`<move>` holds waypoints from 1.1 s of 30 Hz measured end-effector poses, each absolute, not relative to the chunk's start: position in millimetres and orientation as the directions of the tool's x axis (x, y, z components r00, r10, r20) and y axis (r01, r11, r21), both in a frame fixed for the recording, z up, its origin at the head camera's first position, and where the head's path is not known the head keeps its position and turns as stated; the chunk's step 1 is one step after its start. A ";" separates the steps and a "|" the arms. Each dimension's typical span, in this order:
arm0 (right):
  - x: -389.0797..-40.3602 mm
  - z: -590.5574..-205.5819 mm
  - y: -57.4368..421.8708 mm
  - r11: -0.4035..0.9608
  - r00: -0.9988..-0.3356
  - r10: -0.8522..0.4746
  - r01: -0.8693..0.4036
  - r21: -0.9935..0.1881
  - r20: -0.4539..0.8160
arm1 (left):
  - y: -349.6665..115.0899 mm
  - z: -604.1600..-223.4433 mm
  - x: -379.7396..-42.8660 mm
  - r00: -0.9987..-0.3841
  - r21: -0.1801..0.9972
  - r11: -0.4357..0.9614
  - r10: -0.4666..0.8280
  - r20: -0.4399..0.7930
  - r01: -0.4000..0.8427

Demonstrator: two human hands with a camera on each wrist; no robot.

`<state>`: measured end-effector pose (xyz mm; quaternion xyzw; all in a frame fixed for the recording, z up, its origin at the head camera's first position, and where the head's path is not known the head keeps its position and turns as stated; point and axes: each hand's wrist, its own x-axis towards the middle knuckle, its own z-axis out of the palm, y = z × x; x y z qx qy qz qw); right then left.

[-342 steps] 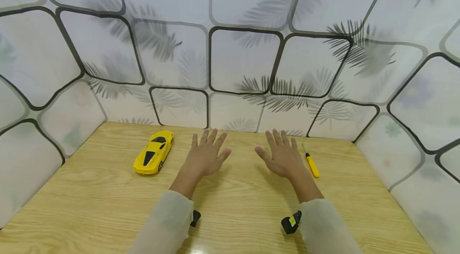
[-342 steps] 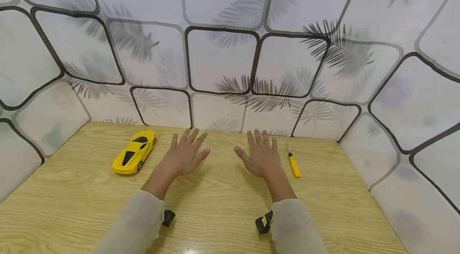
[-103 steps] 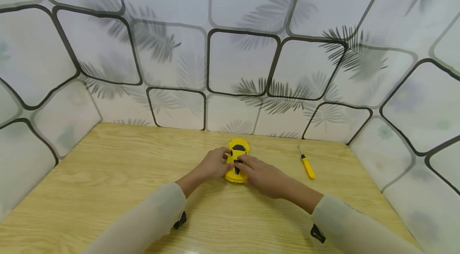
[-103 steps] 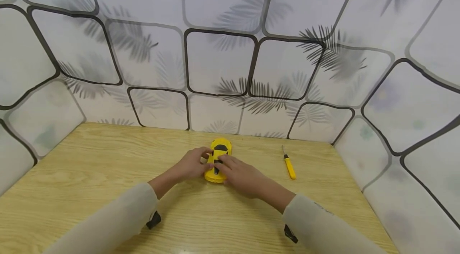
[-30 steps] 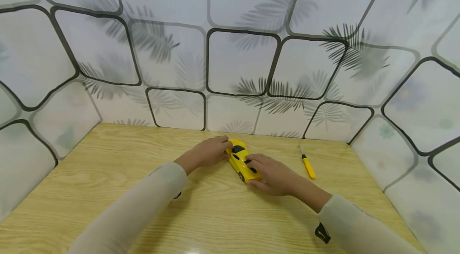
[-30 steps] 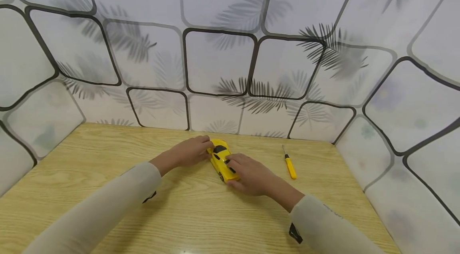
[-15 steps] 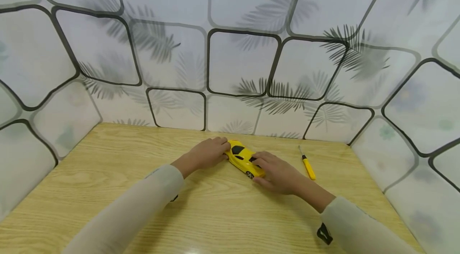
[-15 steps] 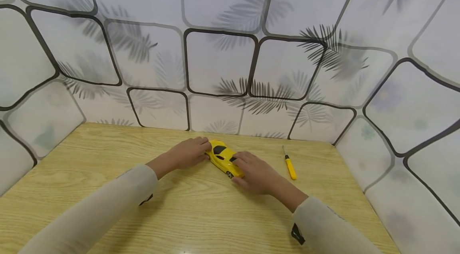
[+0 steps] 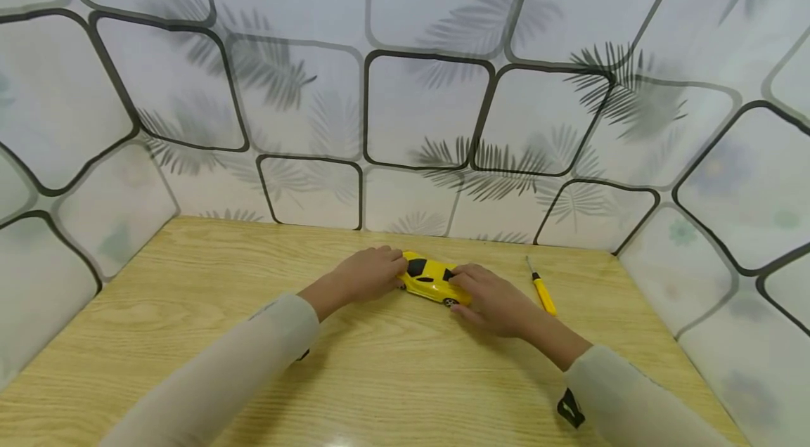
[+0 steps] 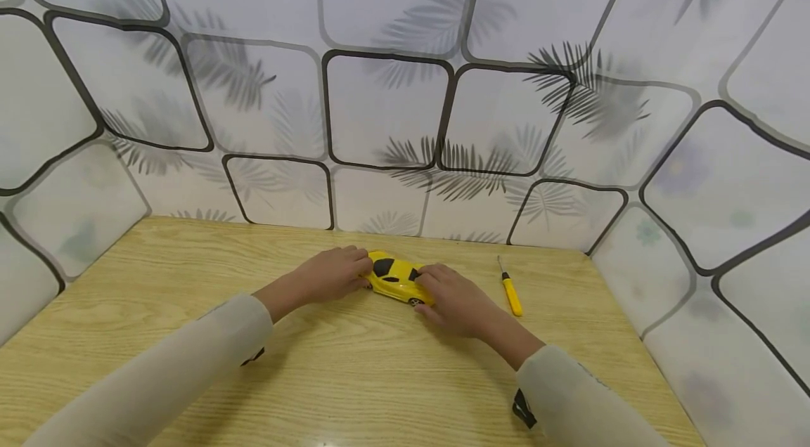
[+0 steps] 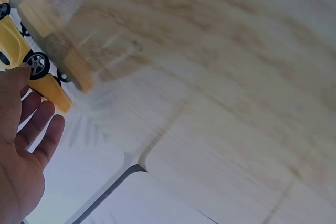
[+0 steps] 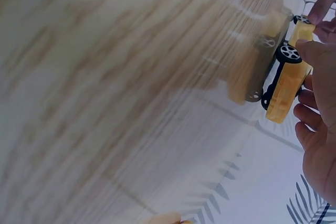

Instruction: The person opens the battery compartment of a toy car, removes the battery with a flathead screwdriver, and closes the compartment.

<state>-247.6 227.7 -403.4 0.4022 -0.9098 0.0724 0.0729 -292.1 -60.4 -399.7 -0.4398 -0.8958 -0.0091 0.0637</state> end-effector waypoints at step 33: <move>-269.3 -395.4 235.3 0.712 -0.718 -0.687 -0.696 -0.096 0.108 | -61.1 -399.6 -293.0 -0.637 0.149 0.620 0.760 0.131 0.770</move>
